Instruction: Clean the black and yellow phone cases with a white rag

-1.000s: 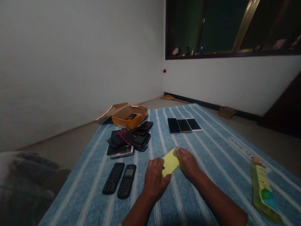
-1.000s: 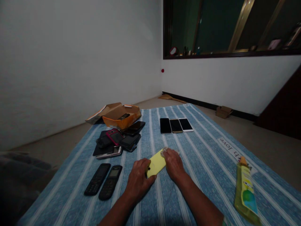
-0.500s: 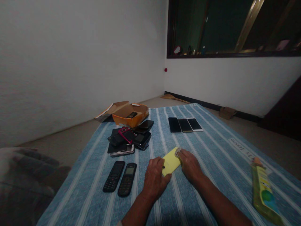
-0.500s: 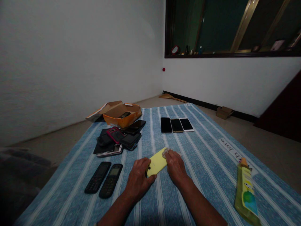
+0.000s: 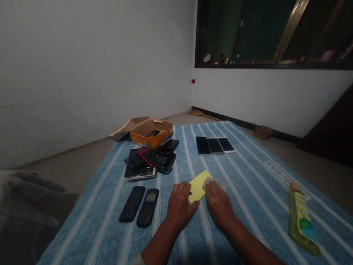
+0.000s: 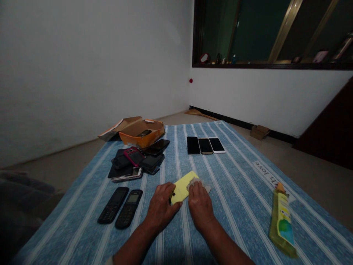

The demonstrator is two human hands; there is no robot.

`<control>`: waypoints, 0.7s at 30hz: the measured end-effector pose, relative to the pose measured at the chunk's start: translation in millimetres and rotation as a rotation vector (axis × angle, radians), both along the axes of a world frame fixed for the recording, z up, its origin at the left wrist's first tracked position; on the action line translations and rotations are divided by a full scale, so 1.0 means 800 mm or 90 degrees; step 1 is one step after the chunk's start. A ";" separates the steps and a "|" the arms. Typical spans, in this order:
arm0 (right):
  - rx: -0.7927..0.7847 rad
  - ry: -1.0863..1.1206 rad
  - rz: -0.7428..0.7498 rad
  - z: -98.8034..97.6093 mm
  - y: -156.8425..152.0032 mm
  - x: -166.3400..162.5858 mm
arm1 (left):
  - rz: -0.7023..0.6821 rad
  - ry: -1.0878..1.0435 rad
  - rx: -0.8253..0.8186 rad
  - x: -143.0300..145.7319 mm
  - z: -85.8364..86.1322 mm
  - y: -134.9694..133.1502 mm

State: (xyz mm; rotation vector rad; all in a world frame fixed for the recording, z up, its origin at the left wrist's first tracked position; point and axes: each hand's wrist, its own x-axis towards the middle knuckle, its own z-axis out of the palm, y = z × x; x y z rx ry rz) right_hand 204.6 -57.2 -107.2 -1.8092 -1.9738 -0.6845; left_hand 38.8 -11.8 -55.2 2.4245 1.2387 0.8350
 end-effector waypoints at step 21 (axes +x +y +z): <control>-0.179 0.143 0.159 0.029 -0.005 -0.026 | -0.042 -0.010 -0.029 -0.011 0.003 0.002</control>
